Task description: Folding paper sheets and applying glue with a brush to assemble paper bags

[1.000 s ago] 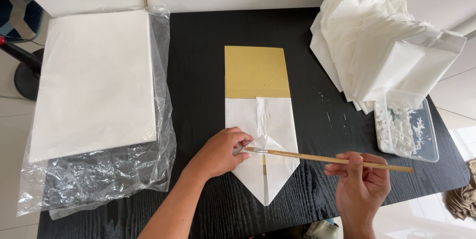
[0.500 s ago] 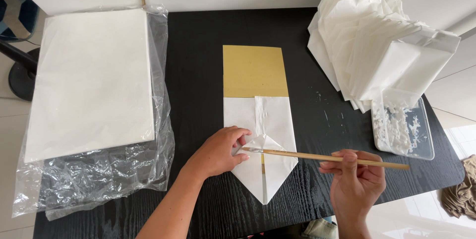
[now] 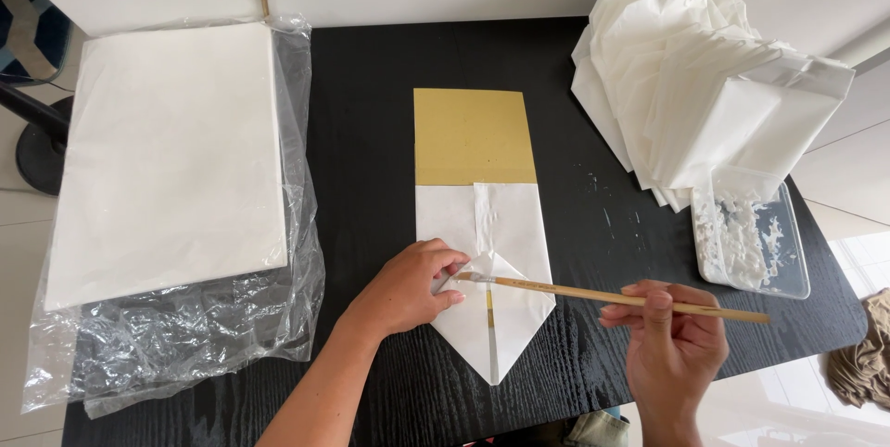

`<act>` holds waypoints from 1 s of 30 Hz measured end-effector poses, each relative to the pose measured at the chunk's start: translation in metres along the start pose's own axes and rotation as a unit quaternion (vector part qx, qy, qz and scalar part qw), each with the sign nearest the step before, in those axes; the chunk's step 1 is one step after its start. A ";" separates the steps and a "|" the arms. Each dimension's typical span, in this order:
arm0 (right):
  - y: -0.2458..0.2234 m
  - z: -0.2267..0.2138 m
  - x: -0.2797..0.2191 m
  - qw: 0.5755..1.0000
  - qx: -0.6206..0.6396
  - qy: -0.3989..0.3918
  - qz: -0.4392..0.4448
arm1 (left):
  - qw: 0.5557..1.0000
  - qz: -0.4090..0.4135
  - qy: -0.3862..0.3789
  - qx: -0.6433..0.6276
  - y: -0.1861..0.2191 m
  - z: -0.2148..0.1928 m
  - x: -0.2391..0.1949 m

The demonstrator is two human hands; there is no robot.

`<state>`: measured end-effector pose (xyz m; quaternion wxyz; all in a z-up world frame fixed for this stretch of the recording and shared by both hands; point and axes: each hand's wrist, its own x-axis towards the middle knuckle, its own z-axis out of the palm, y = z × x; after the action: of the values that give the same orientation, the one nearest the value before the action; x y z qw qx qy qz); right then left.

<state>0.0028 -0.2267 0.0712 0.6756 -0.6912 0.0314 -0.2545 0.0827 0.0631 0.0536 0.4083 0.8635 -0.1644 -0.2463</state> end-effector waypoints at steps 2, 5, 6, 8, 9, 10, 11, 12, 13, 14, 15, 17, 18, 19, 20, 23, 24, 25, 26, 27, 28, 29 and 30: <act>-0.008 0.000 0.002 0.999 -0.030 0.006 -0.009 | 1.000 -0.004 0.002 -0.002 0.003 -0.002 -0.001; -0.013 -0.002 0.003 0.997 -0.071 0.009 -0.027 | 1.000 -0.009 0.003 -0.002 0.003 -0.002 -0.001; -0.015 -0.004 0.003 0.996 -0.082 0.005 -0.037 | 1.000 -0.009 0.004 0.000 0.002 -0.002 -0.001; -0.015 -0.009 0.002 0.996 -0.072 -0.012 -0.053 | 1.000 -0.011 0.003 -0.002 0.004 -0.002 -0.001; -0.015 -0.011 0.002 0.995 -0.061 -0.031 -0.069 | 1.000 -0.015 0.004 -0.005 0.005 -0.003 -0.001; -0.018 -0.010 0.002 0.995 -0.060 -0.032 -0.069 | 1.000 -0.015 0.004 -0.005 0.003 -0.002 -0.001; -0.021 -0.009 0.001 0.994 -0.069 -0.045 -0.074 | 1.000 -0.009 0.004 -0.009 0.001 -0.001 0.000; -0.024 -0.009 0.000 0.992 -0.079 -0.057 -0.079 | 1.000 -0.002 0.003 -0.013 0.000 0.000 0.000; -0.025 -0.006 0.000 0.992 -0.079 -0.056 -0.079 | 1.000 -0.002 0.003 -0.013 0.001 -0.001 -0.001; -0.027 -0.003 -0.001 0.990 -0.093 -0.067 -0.083 | 1.000 -0.005 0.004 -0.012 0.002 -0.001 -0.001; -0.028 -0.001 -0.001 0.987 -0.108 -0.077 -0.086 | 1.000 -0.008 0.006 -0.012 0.003 -0.001 -0.001; -0.027 -0.001 -0.001 0.987 -0.119 -0.064 -0.090 | 1.000 -0.008 0.005 -0.014 0.002 -0.001 0.000; -0.026 -0.001 -0.001 0.986 -0.129 -0.051 -0.091 | 1.000 -0.011 0.004 -0.016 0.001 0.000 0.000; -0.026 -0.001 -0.001 0.986 -0.128 -0.052 -0.091 | 1.000 -0.011 0.005 -0.016 0.001 0.000 0.000; -0.026 -0.002 -0.001 0.985 -0.136 -0.040 -0.098 | 1.000 -0.014 0.003 -0.010 0.000 0.000 0.000; -0.026 -0.006 -0.001 0.984 -0.138 -0.031 -0.109 | 1.000 -0.016 0.002 -0.007 0.002 0.000 0.000; -0.026 -0.007 0.000 0.984 -0.132 -0.035 -0.114 | 1.000 -0.017 0.004 -0.011 0.003 -0.001 -0.001; -0.024 -0.011 0.000 0.984 -0.132 -0.034 -0.115 | 1.000 -0.016 0.004 -0.010 0.003 0.000 0.000; -0.021 -0.015 -0.001 0.989 -0.091 -0.037 -0.108 | 1.000 -0.013 0.004 -0.009 0.002 0.000 0.000; -0.018 -0.018 -0.001 0.993 -0.050 -0.039 -0.100 | 1.000 -0.011 0.003 -0.008 0.002 0.000 0.000; -0.019 -0.016 0.001 0.993 -0.050 -0.039 -0.100 | 1.000 -0.010 0.003 -0.007 0.001 0.001 0.001; -0.019 -0.015 0.003 0.990 -0.072 -0.054 -0.110 | 1.000 -0.008 0.004 -0.002 0.001 0.001 0.001; -0.021 -0.013 0.005 0.986 -0.095 -0.069 -0.119 | 1.000 -0.006 0.004 0.003 0.000 0.002 0.002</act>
<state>-0.0046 -0.2390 0.0915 0.5721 -0.7672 -0.0732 -0.2806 0.0832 0.0610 0.0523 0.4047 0.8666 -0.1589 -0.2449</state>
